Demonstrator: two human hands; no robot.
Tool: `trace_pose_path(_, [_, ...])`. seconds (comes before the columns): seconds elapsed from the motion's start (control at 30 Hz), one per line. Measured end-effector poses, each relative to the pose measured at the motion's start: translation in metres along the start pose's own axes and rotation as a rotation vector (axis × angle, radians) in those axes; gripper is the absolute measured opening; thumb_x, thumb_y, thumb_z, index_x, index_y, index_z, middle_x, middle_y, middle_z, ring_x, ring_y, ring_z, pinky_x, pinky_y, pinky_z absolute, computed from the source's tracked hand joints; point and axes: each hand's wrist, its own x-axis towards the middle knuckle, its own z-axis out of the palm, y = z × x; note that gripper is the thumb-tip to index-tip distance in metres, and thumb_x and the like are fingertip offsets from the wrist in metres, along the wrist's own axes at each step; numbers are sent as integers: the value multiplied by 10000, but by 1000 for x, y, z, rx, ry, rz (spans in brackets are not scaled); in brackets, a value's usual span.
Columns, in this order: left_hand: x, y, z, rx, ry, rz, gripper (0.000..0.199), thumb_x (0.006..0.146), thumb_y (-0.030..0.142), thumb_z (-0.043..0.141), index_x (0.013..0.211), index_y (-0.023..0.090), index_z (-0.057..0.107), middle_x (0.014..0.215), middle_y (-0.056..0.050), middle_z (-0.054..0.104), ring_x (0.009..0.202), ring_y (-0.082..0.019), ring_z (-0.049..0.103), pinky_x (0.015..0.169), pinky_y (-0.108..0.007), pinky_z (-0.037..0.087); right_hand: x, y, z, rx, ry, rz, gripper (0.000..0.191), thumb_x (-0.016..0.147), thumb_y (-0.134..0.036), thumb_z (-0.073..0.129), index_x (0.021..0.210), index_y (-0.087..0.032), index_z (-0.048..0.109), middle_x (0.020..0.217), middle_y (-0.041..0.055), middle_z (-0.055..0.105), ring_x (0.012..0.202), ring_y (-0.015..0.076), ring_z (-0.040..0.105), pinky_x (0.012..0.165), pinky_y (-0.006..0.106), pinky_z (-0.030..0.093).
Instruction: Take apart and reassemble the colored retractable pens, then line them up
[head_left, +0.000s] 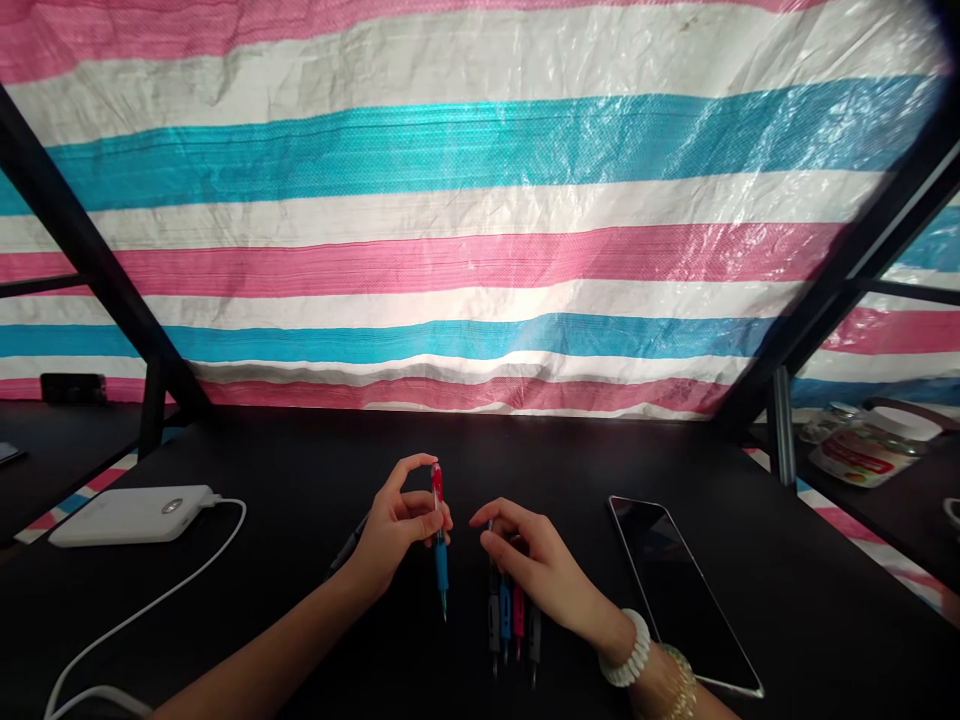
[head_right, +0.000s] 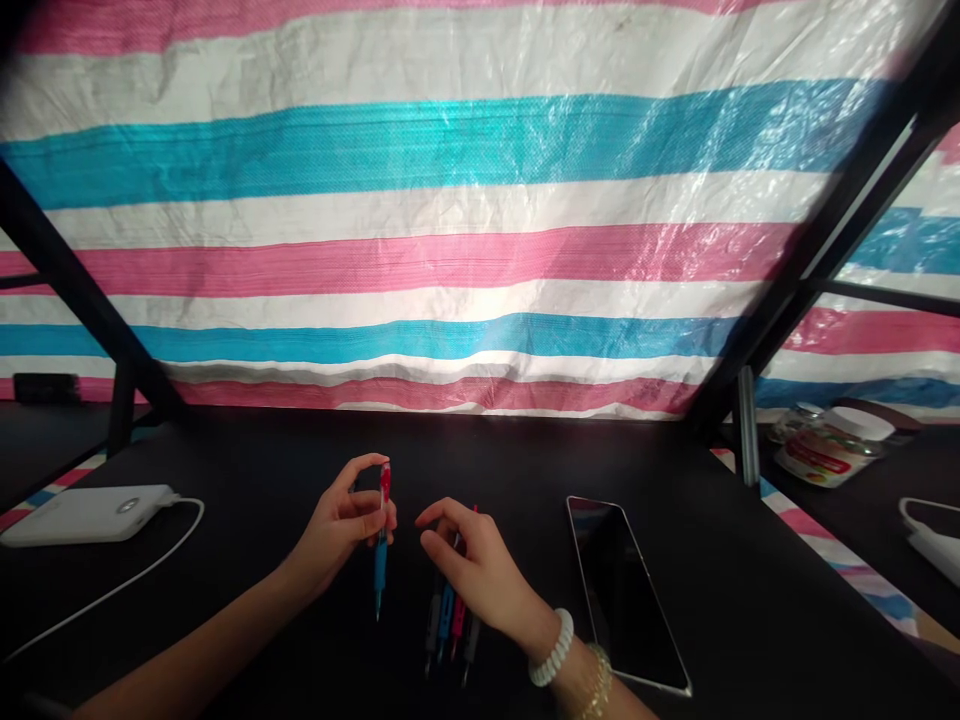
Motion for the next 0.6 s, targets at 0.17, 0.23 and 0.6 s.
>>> trace_pose_path(0.17, [0, 0, 2, -26, 8, 10, 739, 799, 254, 716, 1418, 239, 313, 745, 2, 685, 634, -139, 618, 629, -278, 443, 0, -1, 1, 2, 0, -5, 184, 941, -334, 544, 1031, -206, 639, 640, -47, 489, 587, 118, 447, 549, 247, 352])
trace_pose_path(0.23, [0, 0, 2, -20, 1, 7, 734, 798, 249, 715, 1411, 234, 312, 741, 3, 686, 628, -138, 618, 626, -276, 441, 0, -1, 1, 1, 4, -5, 182, 940, -329, 544, 1033, -205, 640, 645, -46, 490, 589, 117, 441, 547, 245, 348])
trace_pose_path(0.6, [1, -1, -1, 86, -8, -3, 612, 743, 164, 695, 1261, 213, 374, 697, -6, 708, 586, -165, 644, 539, -246, 397, -1, -2, 0, 12, -3, 3, 180, 937, -325, 546, 1037, -202, 632, 646, -45, 495, 588, 117, 439, 551, 244, 350])
